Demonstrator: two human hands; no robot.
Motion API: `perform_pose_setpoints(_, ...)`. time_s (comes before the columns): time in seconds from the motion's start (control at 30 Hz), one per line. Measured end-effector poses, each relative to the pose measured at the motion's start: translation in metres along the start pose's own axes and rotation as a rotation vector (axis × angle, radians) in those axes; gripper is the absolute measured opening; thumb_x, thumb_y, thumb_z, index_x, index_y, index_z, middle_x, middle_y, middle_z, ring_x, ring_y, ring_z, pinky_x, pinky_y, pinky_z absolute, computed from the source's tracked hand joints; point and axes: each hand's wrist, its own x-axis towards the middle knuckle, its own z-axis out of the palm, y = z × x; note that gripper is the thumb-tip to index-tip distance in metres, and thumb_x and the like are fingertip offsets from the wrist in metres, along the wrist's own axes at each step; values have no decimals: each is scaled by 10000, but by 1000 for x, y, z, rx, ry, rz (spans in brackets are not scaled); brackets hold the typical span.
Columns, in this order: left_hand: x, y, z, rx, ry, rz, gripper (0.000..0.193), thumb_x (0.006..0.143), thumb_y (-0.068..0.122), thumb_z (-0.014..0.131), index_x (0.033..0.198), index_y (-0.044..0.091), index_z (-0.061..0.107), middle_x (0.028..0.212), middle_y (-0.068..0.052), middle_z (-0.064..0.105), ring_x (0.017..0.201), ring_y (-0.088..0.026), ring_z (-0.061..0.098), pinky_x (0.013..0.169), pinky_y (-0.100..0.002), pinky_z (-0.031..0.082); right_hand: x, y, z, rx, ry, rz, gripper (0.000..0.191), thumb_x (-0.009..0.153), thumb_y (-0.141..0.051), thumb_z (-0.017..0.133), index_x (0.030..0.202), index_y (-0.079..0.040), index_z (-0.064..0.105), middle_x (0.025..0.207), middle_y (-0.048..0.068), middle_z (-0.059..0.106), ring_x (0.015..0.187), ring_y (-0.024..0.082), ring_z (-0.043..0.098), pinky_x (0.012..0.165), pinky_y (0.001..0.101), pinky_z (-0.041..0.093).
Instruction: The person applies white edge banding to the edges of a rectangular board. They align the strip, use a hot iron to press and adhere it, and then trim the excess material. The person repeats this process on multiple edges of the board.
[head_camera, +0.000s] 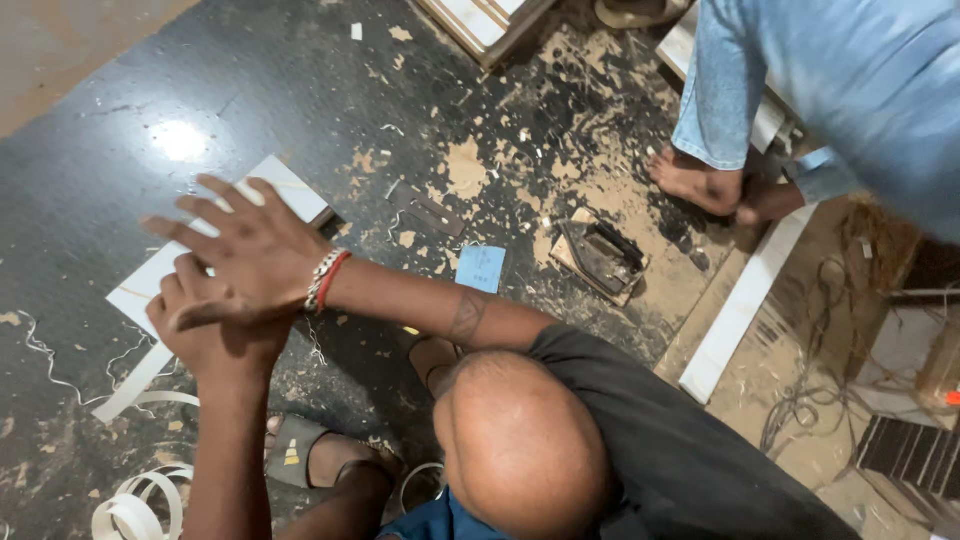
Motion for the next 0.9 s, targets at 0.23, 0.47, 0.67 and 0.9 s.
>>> perform_pose_setpoints(0.23, 4, -15, 17, -37, 121, 92, 965, 777, 576, 766, 1486, -43, 550, 1498, -341, 453, 1428, -464, 389, 1111, -537, 317, 13, 17, 38, 522, 202, -51, 1021, 868, -924, 175, 1681, -306, 183, 1662, 98, 437, 1543, 356, 401, 1106, 520, 504)
perform_pose_setpoints(0.47, -2, -23, 14, -231, 132, 107, 773, 838, 473, 712, 1429, -2, 559, 1531, -261, 452, 1489, -412, 382, 1117, -558, 327, 15, 29, 43, 925, 304, -140, 898, 843, -131, 628, 1632, -273, 223, 1705, 71, 380, 1462, 277, 529, 894, 333, 623)
perform_pose_setpoints(0.67, -4, -10, 3, -91, 137, 142, 657, 763, 300, 795, 1363, 88, 630, 1378, -168, 555, 1247, -350, 522, 882, -512, 428, -12, 65, 16, 1516, 479, -295, 552, 1085, -530, 311, 1527, -224, 437, 1559, 58, 499, 1460, 200, 455, 1225, 374, 417)
perform_pose_setpoints(0.9, 5, -15, -1, -65, 214, 104, 604, 808, 308, 820, 1347, 91, 653, 1030, -110, 655, 817, -264, 620, 690, -429, 426, -41, 93, 11, 1460, 33, 551, 400, 1016, -372, 709, 1003, 26, 681, 821, 108, 685, 702, 183, 686, 598, 303, 596)
